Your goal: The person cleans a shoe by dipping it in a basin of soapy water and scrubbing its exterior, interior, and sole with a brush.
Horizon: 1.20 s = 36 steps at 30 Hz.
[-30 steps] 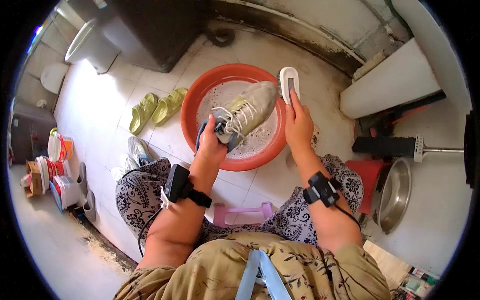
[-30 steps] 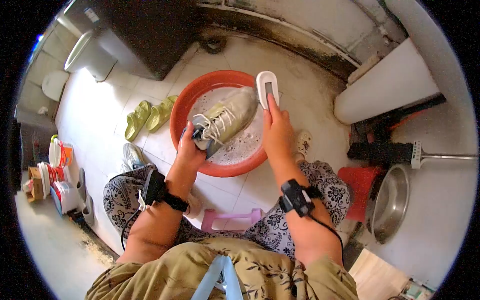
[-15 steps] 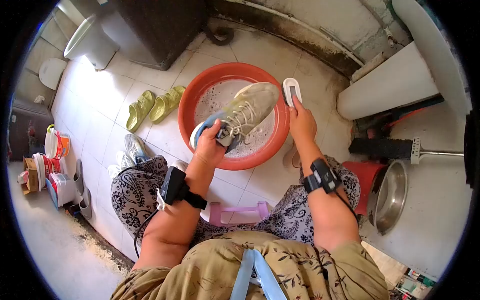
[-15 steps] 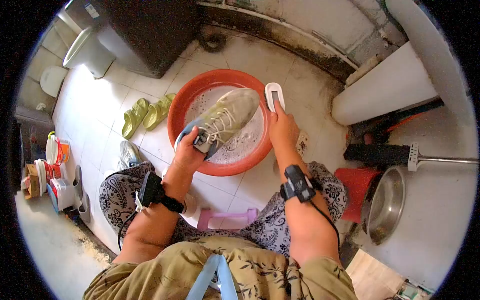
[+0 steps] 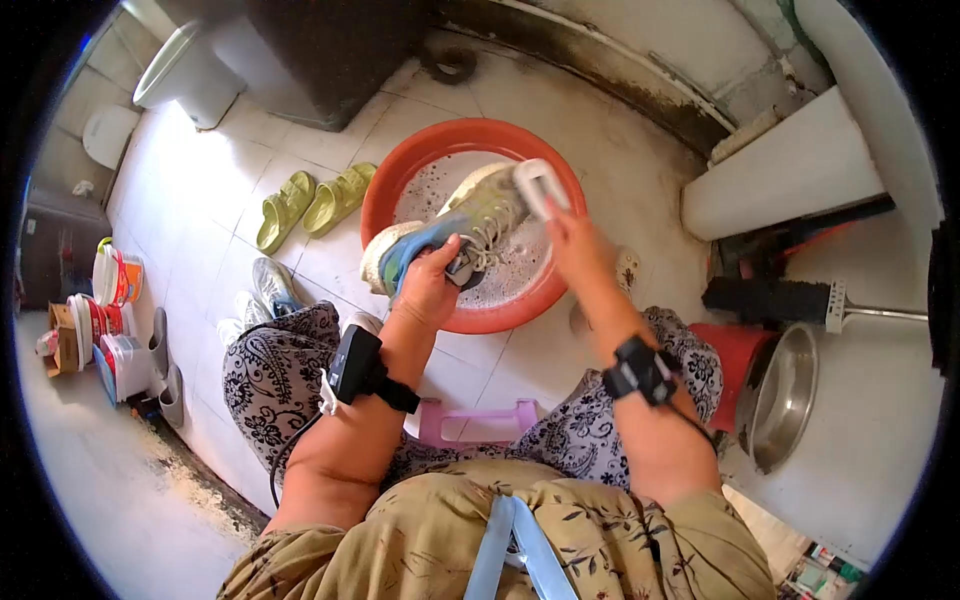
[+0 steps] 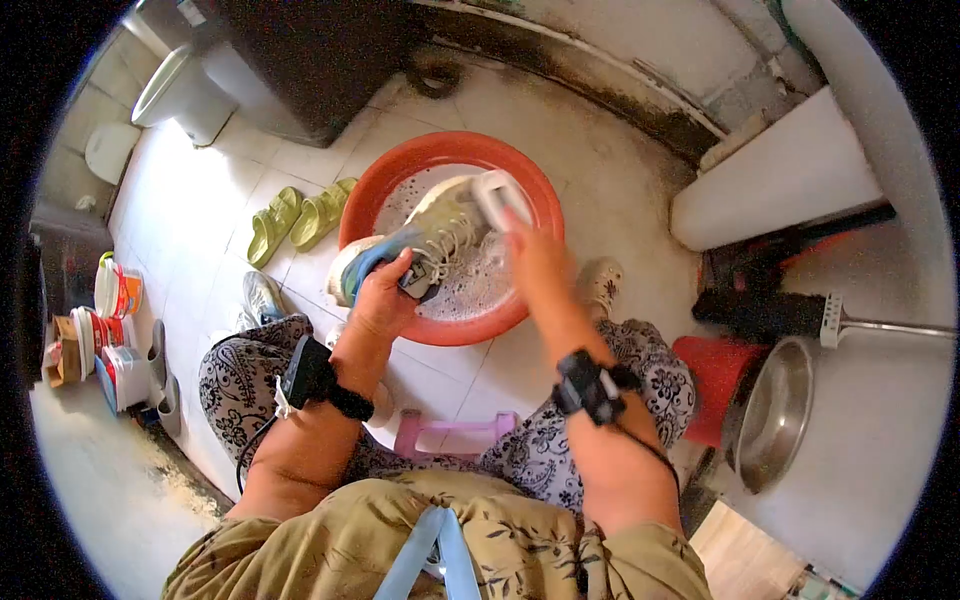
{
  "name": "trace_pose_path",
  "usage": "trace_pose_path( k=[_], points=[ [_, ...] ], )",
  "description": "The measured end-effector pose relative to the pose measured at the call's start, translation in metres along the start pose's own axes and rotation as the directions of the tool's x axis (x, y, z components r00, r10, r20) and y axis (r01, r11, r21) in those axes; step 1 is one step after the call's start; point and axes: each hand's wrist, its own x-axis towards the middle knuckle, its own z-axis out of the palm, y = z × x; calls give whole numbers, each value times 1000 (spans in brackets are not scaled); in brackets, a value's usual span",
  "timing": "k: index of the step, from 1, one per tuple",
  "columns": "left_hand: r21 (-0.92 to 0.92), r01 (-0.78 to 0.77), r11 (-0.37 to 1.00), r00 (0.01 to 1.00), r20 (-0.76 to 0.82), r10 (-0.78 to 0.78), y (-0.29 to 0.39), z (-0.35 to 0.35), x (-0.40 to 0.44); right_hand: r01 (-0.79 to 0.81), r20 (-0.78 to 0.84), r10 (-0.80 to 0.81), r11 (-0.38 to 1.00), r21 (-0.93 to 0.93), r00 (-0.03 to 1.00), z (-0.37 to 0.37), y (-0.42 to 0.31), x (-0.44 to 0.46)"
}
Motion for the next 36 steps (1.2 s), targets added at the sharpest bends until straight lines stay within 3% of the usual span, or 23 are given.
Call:
trace_pose_path(
  k=[2,4,5,7,8,10,11,13,14,16,17,19,20,22,24,26,28,30,32,33,34,35,36],
  points=[
    [87,5,996,999,-45,-1,2,-1,0,-84,-42,83,996,-12,996,0,10,3],
    [421,-131,897,991,19,136,6,1,2,154,-323,-108,980,122,940,4,6,-3],
    [417,-134,899,990,12,142,5,2,1,161,-317,-117,980,119,941,6,5,-5],
    [715,-172,677,979,51,196,9,19,-11,151,-91,-125,908,392,988,-4,-27,-22],
    [716,-168,678,980,47,194,10,17,-12,148,-87,-124,908,392,988,2,-31,-30],
    [790,-55,611,998,59,13,14,13,-11,424,75,-490,812,401,868,8,-35,-42],
    [769,-32,639,997,68,-32,12,7,-8,424,75,-490,812,401,868,8,-33,-39],
    [775,-42,631,999,40,17,11,7,-7,354,140,-389,909,219,911,6,-25,-30],
    [783,-47,621,998,13,59,9,7,-7,345,139,-381,911,226,914,2,-20,-22],
    [812,-108,573,994,76,80,3,-3,-1,109,73,-114,992,69,991,-15,-12,-7],
    [800,-138,584,989,82,122,2,0,-4,106,71,-111,992,68,991,-11,2,-5],
    [787,-178,591,981,97,167,7,7,-3,-26,-196,-7,986,-165,981,1,23,3],
    [775,-182,605,982,114,150,10,9,-3,-23,-198,-12,985,-170,980,5,26,1],
    [757,-191,625,981,121,152,13,9,1,218,-299,-179,971,102,937,1,-3,-17],
    [823,-104,558,994,62,93,9,5,6,210,-190,-168,950,229,967,-2,-29,-33],
    [830,-56,556,998,63,5,-1,-14,14,446,106,-524,801,400,845,2,-33,-38],
    [835,-7,550,995,63,-83,-3,-15,14,362,158,-449,847,390,879,6,-27,-30],
    [875,-198,443,975,128,183,-6,-14,8,263,208,-360,886,383,910,-1,-24,-17],
    [869,-191,455,974,109,201,5,1,2,33,257,-35,999,12,966,-27,-19,-3],
    [860,-186,476,970,83,230,7,6,-2,18,256,-21,1000,18,967,-20,-3,-2],
    [861,-189,472,971,92,222,9,7,-1,-19,91,28,995,-95,995,-4,17,2],
    [739,-185,648,977,65,205,13,7,2,-75,-86,59,977,-200,995,3,29,6],
    [580,-170,797,983,38,182,15,8,3,-83,-98,64,976,-200,993,1,26,2]
  ],
)
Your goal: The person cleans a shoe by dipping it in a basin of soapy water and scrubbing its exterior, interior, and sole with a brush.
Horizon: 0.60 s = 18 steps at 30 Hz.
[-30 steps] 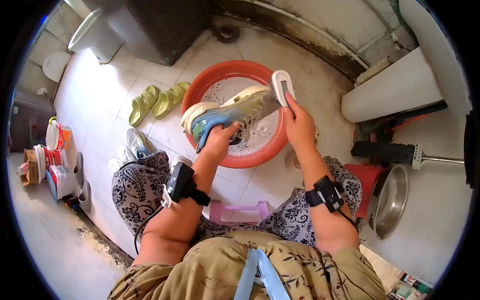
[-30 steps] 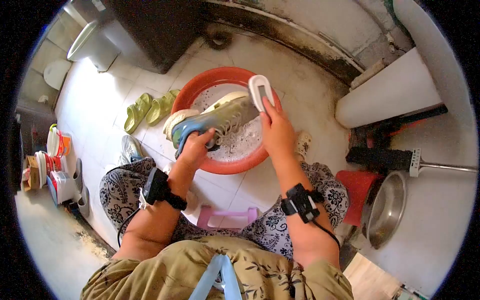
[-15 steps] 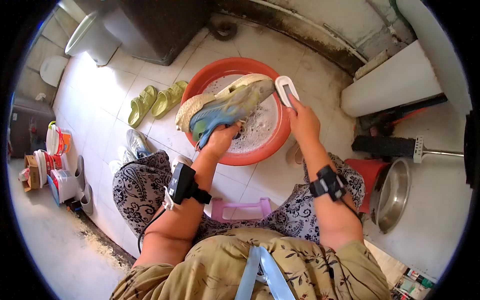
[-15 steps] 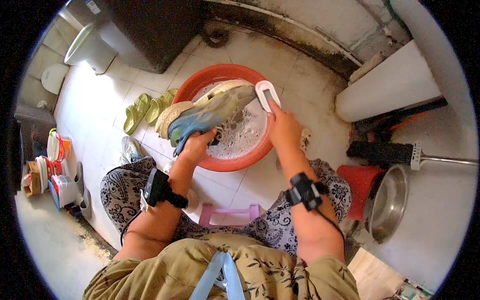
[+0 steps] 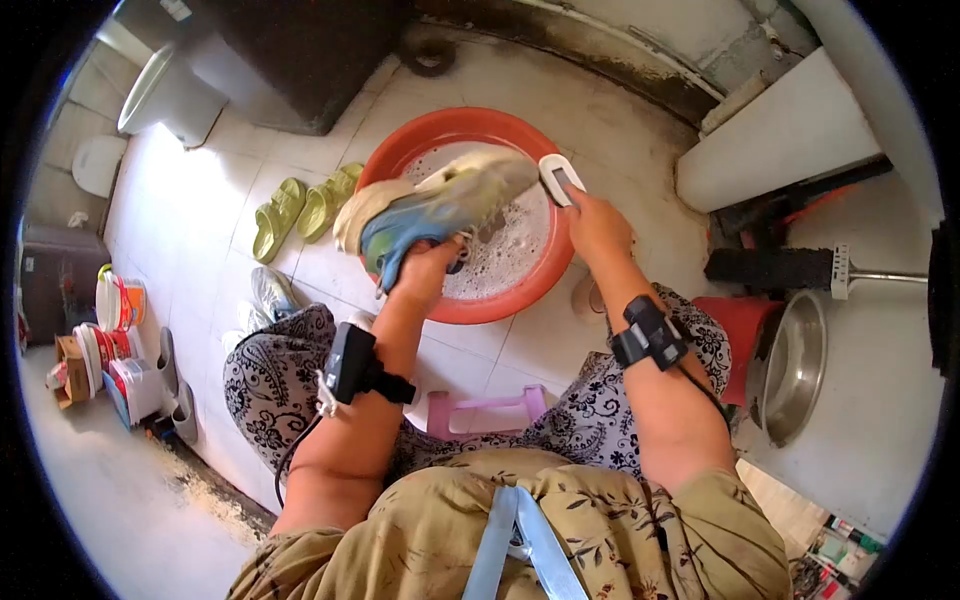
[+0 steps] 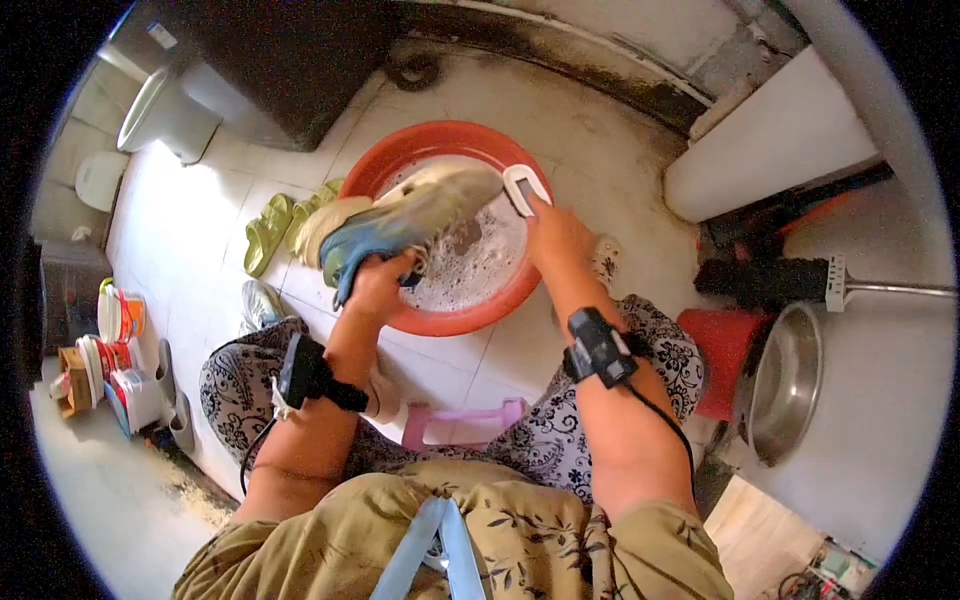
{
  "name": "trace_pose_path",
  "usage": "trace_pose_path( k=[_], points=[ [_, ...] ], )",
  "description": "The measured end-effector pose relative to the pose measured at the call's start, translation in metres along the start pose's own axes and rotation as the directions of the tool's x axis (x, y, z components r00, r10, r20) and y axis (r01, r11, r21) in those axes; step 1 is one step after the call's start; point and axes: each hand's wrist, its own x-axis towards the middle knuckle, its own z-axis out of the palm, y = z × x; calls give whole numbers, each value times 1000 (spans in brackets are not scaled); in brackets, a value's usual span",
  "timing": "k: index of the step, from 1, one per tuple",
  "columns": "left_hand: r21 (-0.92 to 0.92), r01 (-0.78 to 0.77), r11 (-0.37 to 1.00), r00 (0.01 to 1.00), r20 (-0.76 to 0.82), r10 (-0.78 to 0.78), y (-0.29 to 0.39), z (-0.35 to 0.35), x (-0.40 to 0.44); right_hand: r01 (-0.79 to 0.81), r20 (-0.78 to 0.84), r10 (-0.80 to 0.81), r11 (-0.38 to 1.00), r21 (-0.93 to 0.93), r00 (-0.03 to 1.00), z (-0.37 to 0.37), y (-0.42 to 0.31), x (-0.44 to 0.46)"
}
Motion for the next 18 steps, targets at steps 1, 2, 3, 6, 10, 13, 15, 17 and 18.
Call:
trace_pose_path(
  k=[1,2,3,6,10,13,15,17,18],
  points=[
    [-259,35,965,999,14,-32,3,0,5,7,-88,2,995,102,996,-1,-5,-5],
    [-265,29,964,1000,9,-27,4,0,6,29,-172,6,979,202,985,-4,-10,-8],
    [-342,68,937,998,8,-69,7,-1,7,38,-173,-3,979,202,985,-4,-12,-9],
    [-204,-8,979,999,-35,1,10,2,1,209,-290,-84,875,436,953,-4,-23,-14],
    [-447,62,892,996,-30,-85,3,2,5,470,-207,-435,674,570,876,19,-50,-37],
    [-625,153,766,988,103,-114,7,-1,6,429,-83,-432,817,385,898,12,-62,-57],
    [-642,126,756,992,84,-93,4,3,7,437,-151,-410,849,295,899,16,-53,-48],
    [-666,97,740,995,51,-85,3,5,7,322,-228,-294,942,95,928,34,-35,-26],
    [-662,107,742,994,63,-88,2,6,6,311,-232,-282,946,96,931,30,-22,-14]
  ],
)
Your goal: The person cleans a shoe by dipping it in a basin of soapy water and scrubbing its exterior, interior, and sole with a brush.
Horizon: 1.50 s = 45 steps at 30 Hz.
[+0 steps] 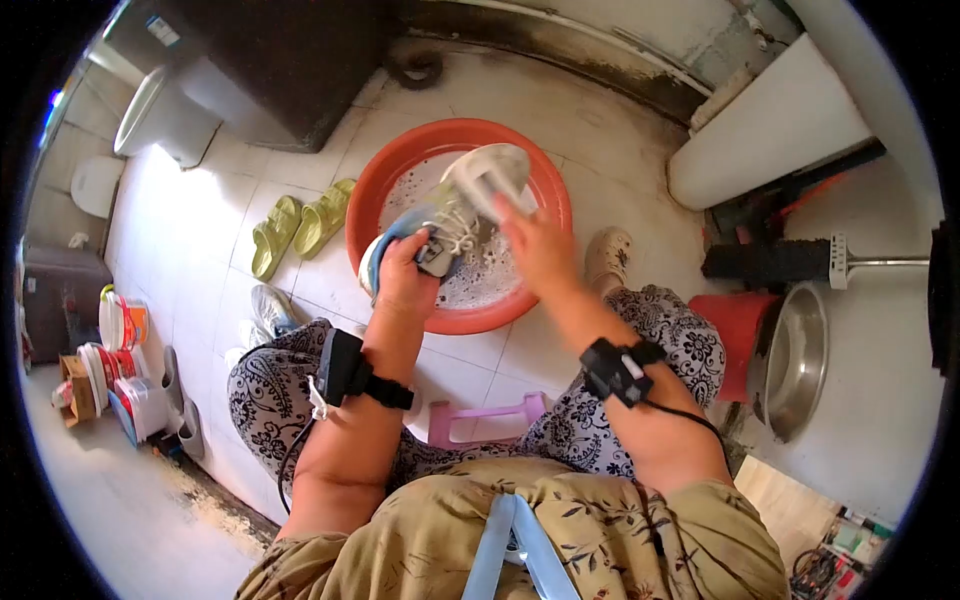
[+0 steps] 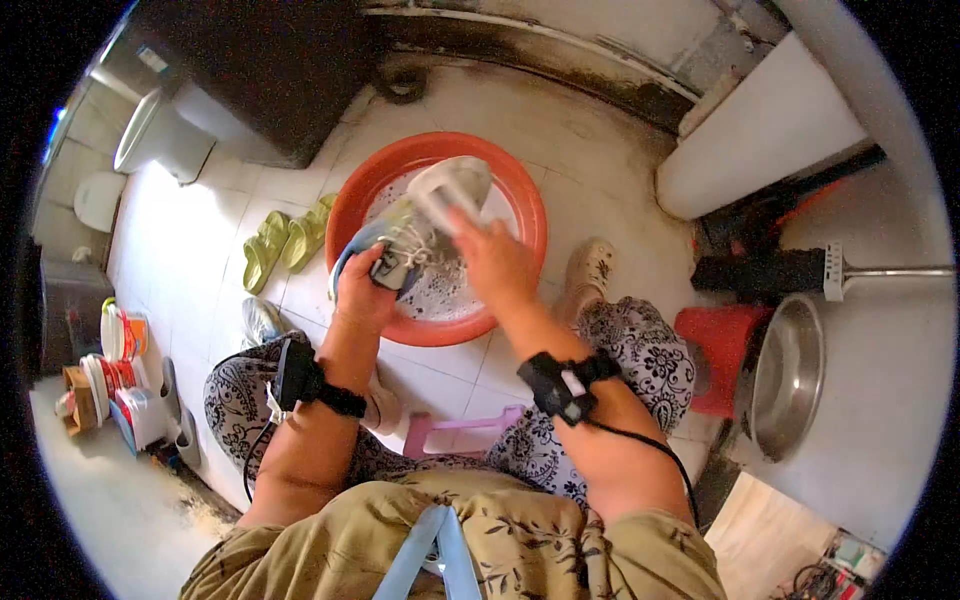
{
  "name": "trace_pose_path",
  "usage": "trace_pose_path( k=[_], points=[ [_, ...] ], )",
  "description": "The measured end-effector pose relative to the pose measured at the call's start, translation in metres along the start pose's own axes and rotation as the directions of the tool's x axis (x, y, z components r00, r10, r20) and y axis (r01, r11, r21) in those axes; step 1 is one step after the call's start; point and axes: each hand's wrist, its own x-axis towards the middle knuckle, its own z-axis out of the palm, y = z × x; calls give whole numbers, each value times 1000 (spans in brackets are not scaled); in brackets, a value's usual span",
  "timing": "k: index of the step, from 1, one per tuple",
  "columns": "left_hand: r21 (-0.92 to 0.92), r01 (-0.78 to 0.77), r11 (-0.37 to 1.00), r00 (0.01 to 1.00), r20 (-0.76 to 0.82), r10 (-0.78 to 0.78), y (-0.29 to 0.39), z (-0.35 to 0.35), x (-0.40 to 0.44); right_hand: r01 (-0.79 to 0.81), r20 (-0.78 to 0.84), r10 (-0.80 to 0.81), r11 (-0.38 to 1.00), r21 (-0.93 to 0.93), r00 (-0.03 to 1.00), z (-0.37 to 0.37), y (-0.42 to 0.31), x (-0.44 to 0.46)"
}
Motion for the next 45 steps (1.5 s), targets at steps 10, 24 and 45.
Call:
trace_pose_path(
  k=[10,24,45],
  points=[
    [-248,144,958,989,3,-148,7,-16,5,-170,62,161,966,193,985,-4,-26,-11],
    [-276,143,951,986,-41,-161,19,7,-8,-209,206,97,740,639,974,1,-38,-26],
    [-260,149,954,981,-83,-175,16,1,-1,-323,253,209,730,602,945,-17,-40,-18]
  ],
)
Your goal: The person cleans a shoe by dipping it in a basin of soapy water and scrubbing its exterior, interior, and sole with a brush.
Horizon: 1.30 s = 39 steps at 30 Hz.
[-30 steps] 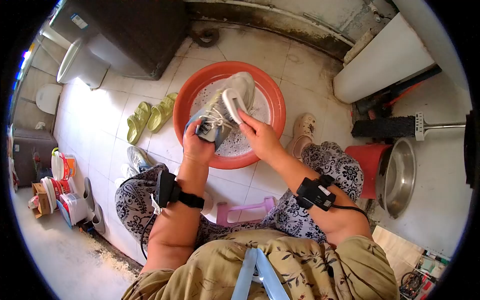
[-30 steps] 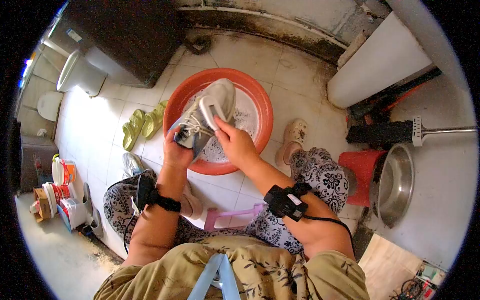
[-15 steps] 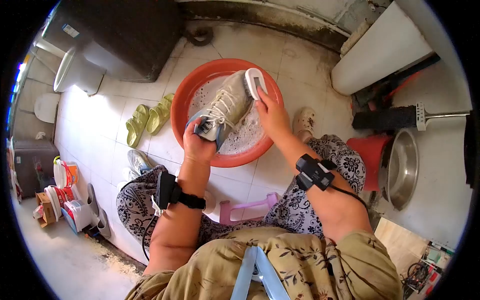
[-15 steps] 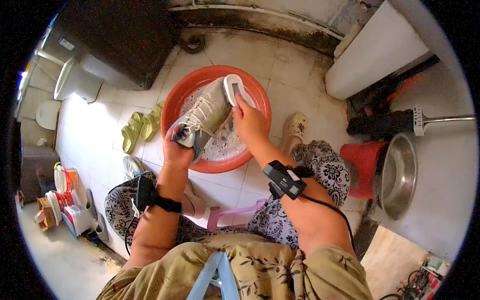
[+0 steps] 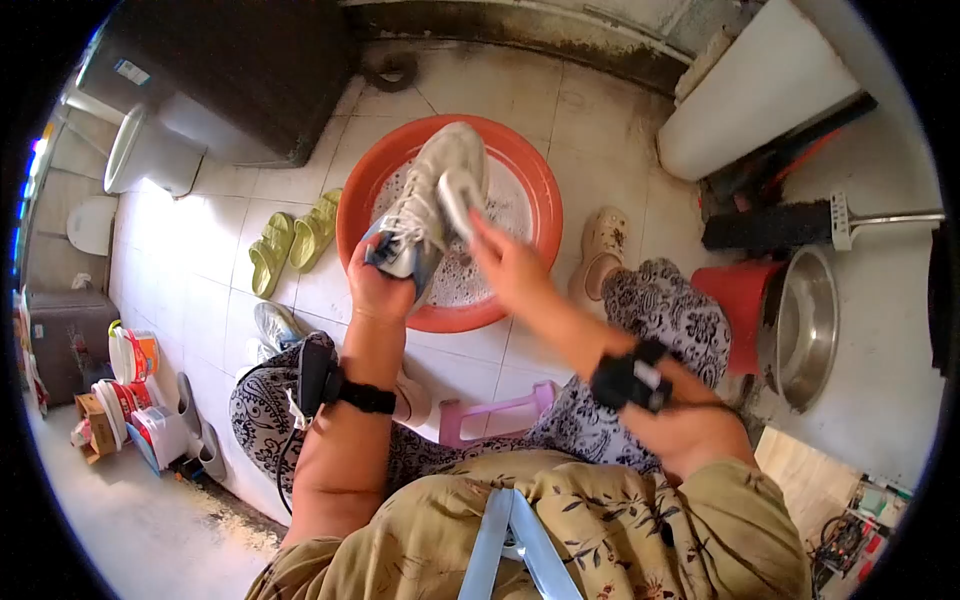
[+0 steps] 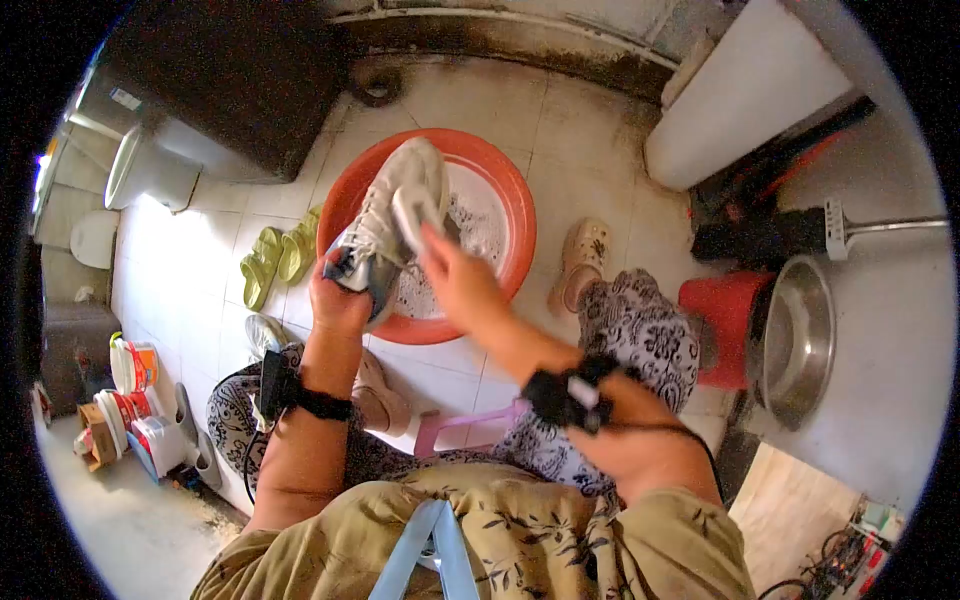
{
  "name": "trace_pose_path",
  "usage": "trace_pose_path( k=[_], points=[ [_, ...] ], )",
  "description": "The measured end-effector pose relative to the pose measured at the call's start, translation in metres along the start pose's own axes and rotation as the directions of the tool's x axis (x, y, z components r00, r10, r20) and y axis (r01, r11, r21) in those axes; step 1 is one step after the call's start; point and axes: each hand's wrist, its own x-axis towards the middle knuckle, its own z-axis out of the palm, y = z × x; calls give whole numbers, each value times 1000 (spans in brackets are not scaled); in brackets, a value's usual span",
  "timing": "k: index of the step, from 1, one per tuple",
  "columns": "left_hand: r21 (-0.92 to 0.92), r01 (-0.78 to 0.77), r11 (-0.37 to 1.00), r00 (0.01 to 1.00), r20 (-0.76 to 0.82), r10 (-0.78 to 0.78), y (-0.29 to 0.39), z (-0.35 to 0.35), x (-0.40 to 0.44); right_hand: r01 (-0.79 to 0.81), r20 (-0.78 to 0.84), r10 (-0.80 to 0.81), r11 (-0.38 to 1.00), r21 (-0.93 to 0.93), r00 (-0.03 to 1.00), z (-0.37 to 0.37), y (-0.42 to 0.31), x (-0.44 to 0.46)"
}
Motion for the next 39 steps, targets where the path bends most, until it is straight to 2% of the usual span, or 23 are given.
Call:
trace_pose_path(
  k=[1,2,3,5,6,7,9,11,13,14,15,17,20,21,23,24,25,28,33,35,36,37,39],
  points=[
    [-10,13,1000,999,-45,-13,-2,0,4,-77,-82,67,989,-127,994,-10,1,19],
    [-20,37,999,999,-33,-37,-3,-1,2,39,-208,-60,994,-100,976,-13,17,31],
    [-15,42,999,999,-33,-43,-2,-1,0,35,-214,-55,995,-97,975,-6,19,20],
    [56,-66,996,998,1,66,-2,4,-2,157,-30,-155,984,86,987,17,16,-15],
    [56,-9,998,997,75,5,1,14,-8,416,-158,-413,909,-19,897,24,17,-20],
    [51,-11,999,998,70,8,1,8,-3,414,-150,-412,910,-20,899,15,10,-14],
    [56,29,998,1000,10,-29,4,-10,7,3,0,-3,994,-109,1000,-9,1,14],
    [93,-8,996,998,-62,14,-1,-6,3,-43,-88,33,993,-108,996,-12,12,30],
    [124,11,992,998,-59,-4,-3,1,-2,52,-46,-56,995,-85,997,-6,17,25],
    [116,11,993,1000,-23,-8,-3,7,-8,299,-9,-300,953,-35,954,8,19,8],
    [109,6,994,1000,-17,-4,-4,9,-5,400,-64,-410,907,-128,910,13,17,2],
    [169,-2,986,1000,-28,7,-1,2,-8,91,69,-91,996,-3,993,-15,4,17],
    [181,-11,984,998,-65,23,-3,-1,-5,-83,-98,73,991,-107,992,-39,1,39],
    [159,-7,987,998,-65,17,-5,-3,-7,-86,-100,75,990,-109,992,-31,0,29],
    [185,-39,982,999,-1,40,-5,0,-7,154,101,-141,978,-139,985,-4,-1,4],
    [195,-41,980,999,18,39,-4,1,-6,215,59,-210,973,-82,976,-4,-1,2],
    [213,-36,976,999,26,32,-2,-1,-9,207,61,-203,975,-76,977,-8,1,7],
    [252,-25,967,999,-26,33,-7,-1,-7,-110,-59,101,974,-196,993,-37,-6,32],
    [217,-25,976,1000,-9,27,-9,-2,-6,12,168,5,995,-102,986,-14,-5,12],
    [286,-48,957,998,47,36,-8,-5,-12,18,128,-17,1000,-7,992,-18,4,19],
    [298,-53,953,999,9,53,-11,-3,-10,80,42,-75,989,-126,996,-23,16,32],
    [304,-63,951,997,-23,74,-12,-1,-7,84,34,-80,988,-126,996,-32,8,33],
    [305,-60,951,995,-51,80,-12,-2,-9,-118,-41,112,969,-217,993,-45,-6,32]
  ],
)
